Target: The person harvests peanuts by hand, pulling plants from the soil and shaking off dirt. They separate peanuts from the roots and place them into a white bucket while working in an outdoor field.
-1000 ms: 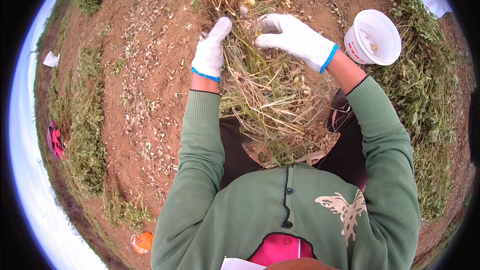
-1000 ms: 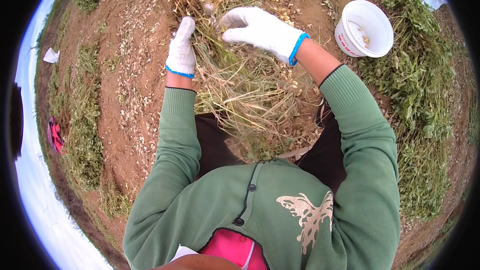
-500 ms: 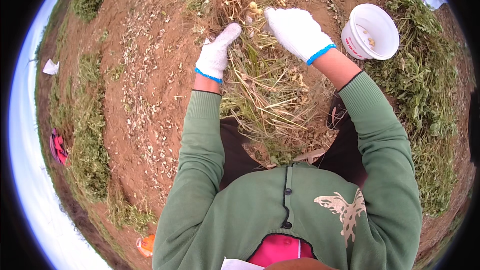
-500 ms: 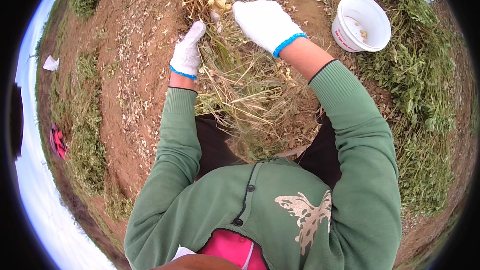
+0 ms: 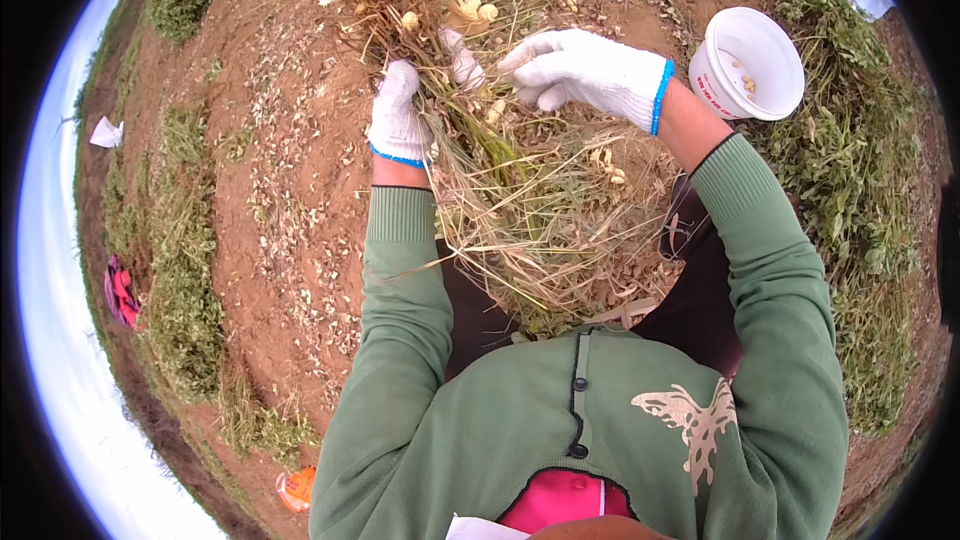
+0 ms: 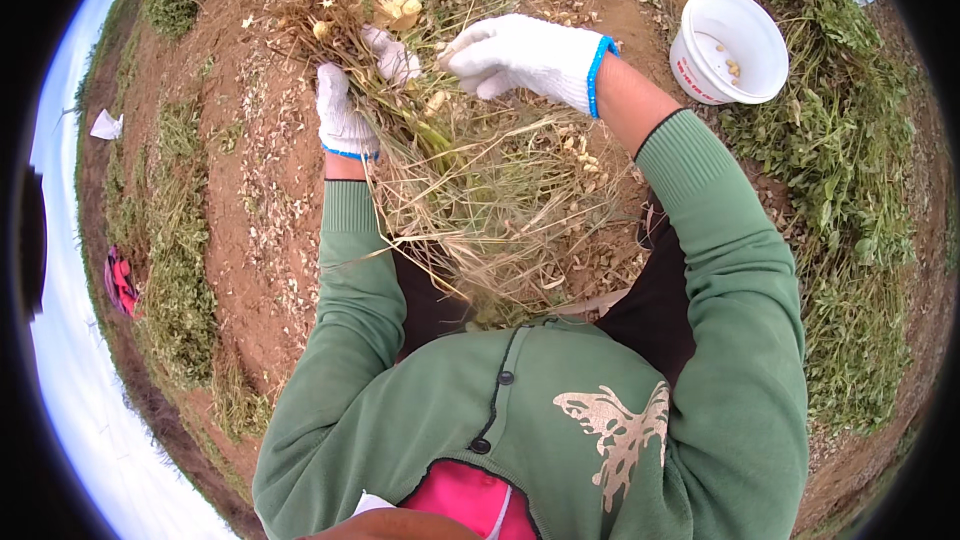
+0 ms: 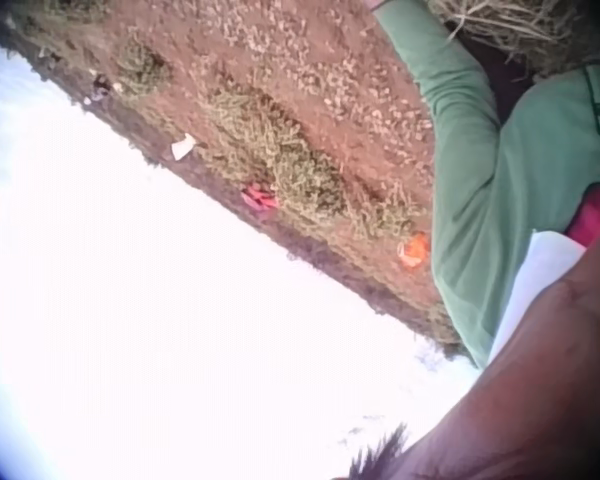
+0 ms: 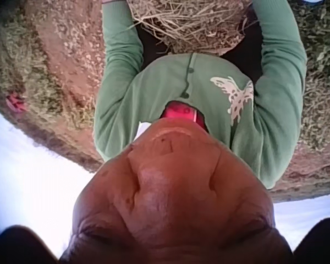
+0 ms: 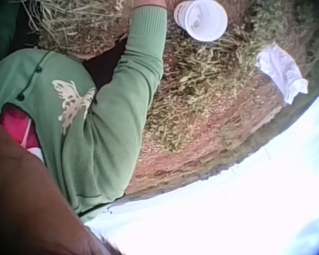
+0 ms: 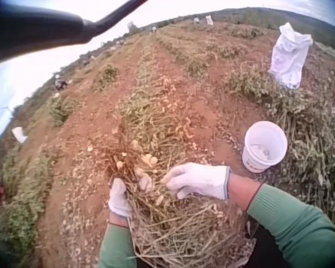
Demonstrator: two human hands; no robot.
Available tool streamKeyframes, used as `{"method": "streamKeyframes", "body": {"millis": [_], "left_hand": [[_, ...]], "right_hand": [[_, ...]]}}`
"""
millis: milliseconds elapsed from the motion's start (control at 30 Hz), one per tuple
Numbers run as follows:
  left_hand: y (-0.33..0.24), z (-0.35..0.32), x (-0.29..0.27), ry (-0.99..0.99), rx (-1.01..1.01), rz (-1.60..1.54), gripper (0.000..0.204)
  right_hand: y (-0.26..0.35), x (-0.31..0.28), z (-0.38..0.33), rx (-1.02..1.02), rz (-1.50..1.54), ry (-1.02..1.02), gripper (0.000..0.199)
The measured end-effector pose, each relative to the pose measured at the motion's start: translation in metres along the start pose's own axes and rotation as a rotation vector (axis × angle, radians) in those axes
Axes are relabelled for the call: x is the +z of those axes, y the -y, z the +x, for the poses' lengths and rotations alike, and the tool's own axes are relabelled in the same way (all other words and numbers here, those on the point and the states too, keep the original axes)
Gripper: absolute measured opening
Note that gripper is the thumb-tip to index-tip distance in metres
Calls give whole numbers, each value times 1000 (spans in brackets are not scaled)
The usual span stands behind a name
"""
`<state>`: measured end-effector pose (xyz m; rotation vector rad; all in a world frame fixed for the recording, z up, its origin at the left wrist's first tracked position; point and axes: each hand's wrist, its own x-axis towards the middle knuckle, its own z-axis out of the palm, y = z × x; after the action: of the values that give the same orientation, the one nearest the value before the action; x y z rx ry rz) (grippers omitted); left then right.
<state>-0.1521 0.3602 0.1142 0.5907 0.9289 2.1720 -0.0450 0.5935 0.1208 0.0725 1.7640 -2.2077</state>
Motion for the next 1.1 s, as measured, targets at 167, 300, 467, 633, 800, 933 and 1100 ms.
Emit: {"method": "streamKeyframes", "body": {"millis": [167,300,467,633,800,933,1100], "left_hand": [[4,-2,-22,-154,-23,46,61],[3,2,-11,-213,19,126,52],[-3,0,-11,-195,-19,223,49],[4,-4,-8,-126,-53,-2,47],[5,1,-1,-35,-58,-51,63],[2,-1,-29,24,-67,-112,78],[13,-1,-21,33,-86,-164,87]], "right_hand": [[-1,27,1,-6,-208,126,62],[7,48,1,-20,-433,47,47],[5,44,-3,-79,-507,-36,32],[16,14,-5,-87,-811,-187,33],[1,-71,-10,55,-1336,-562,31],[11,-134,-39,34,-1248,-807,30],[24,-213,-95,-59,-1397,-1345,32]]}}
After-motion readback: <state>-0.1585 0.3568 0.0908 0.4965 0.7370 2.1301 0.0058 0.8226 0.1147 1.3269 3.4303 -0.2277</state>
